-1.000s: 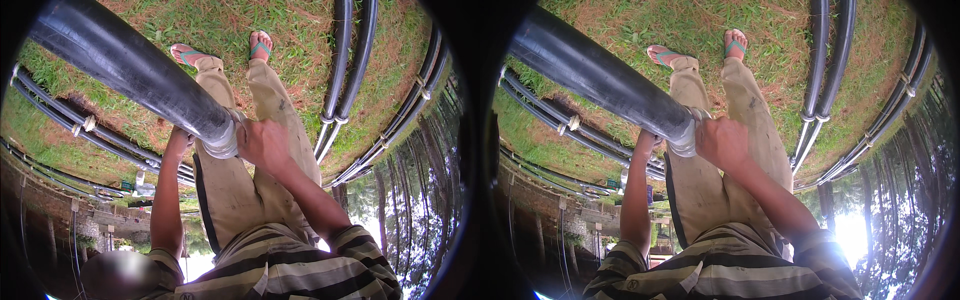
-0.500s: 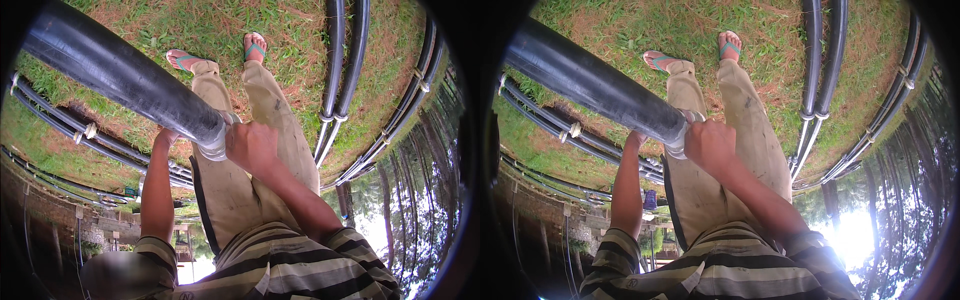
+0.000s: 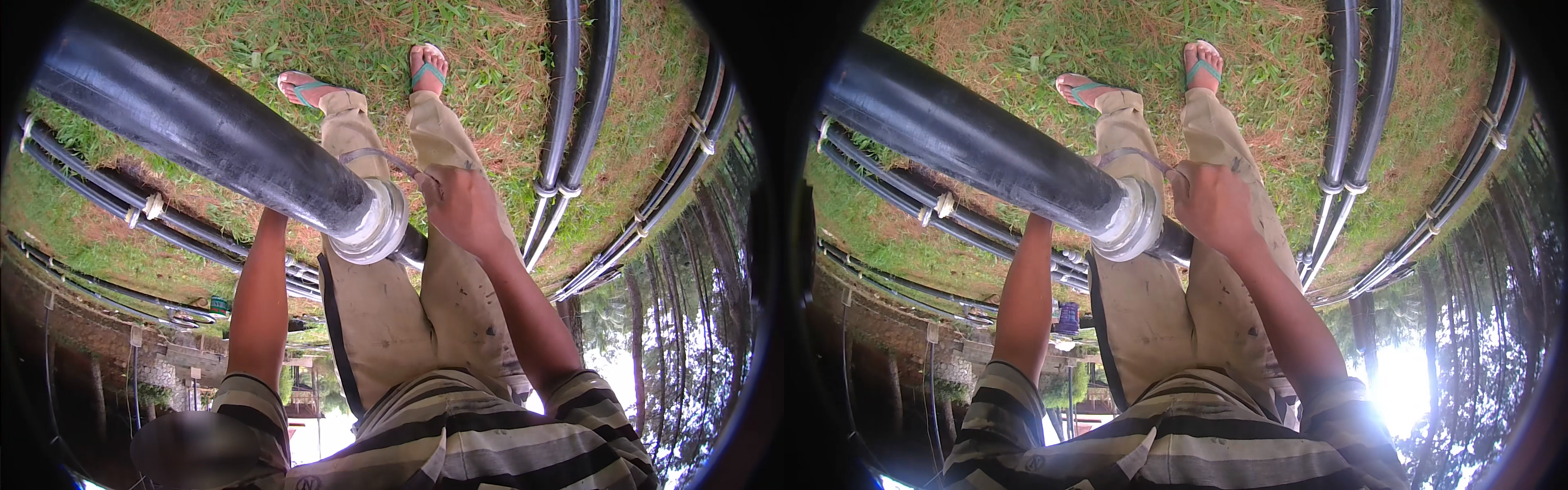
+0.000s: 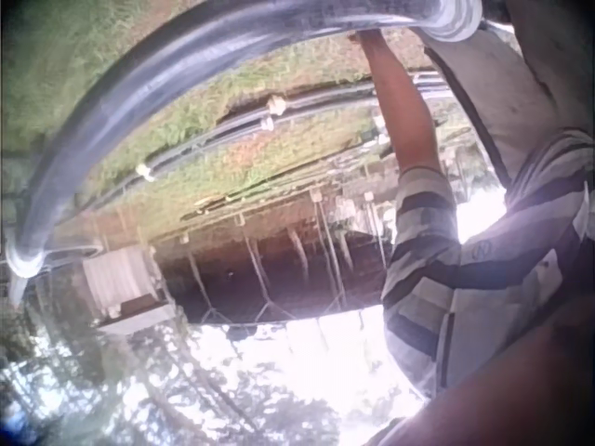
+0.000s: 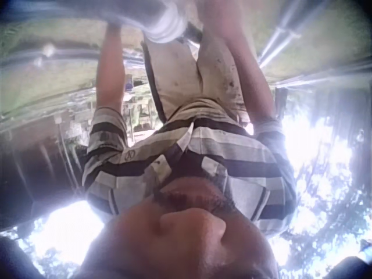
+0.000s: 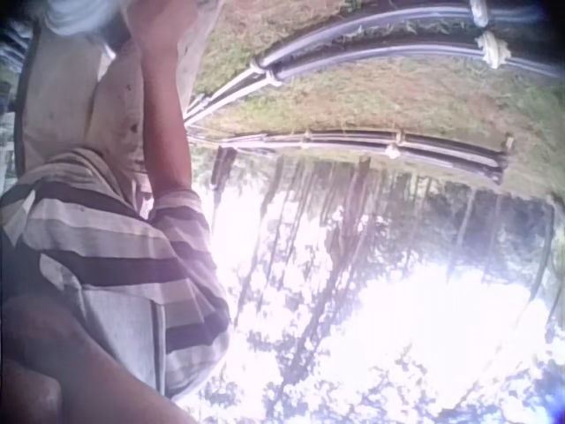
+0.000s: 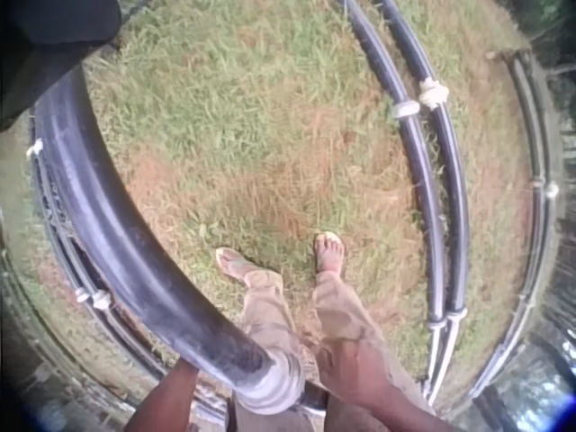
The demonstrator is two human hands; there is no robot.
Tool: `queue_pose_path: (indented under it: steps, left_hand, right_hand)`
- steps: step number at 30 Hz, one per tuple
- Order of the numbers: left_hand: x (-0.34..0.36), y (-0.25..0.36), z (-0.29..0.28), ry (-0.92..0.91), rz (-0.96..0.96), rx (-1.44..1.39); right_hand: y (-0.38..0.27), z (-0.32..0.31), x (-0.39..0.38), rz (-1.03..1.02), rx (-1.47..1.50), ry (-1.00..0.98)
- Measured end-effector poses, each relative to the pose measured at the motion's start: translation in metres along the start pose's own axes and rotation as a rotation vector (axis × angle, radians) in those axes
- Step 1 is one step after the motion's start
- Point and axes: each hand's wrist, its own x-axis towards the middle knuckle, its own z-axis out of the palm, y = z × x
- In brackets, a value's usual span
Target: The person joins two pipe sections together by applying a white sealant, wrapping the joint with a strip of fabric, and smoothing it with their hands.
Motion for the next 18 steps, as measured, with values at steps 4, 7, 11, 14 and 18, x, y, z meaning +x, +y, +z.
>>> queue_pose_path:
  steps: [4,7,11,14,18]
  left_hand:
    - [0.003,-0.007,0.018,-0.129,-0.142,0.063]
    - [0.008,-0.002,0.032,-0.243,-0.244,0.15]
    - [-0.005,0.034,0.094,-0.358,-0.245,0.133]
    - [-0.008,0.051,0.105,-0.488,-0.404,-0.001]
    - [-0.016,0.061,0.118,-0.467,-0.35,0.129]
  right_hand:
    - [0.006,0.008,0.003,0.067,-0.013,0.006]
    - [0.027,0.028,0.011,0.15,-0.04,0.103]
    - [0.064,0.039,0.026,0.24,0.216,0.216]
    - [0.084,0.045,0.03,0.293,0.299,0.166]
    - [0.1,0.049,0.029,0.275,0.352,0.179]
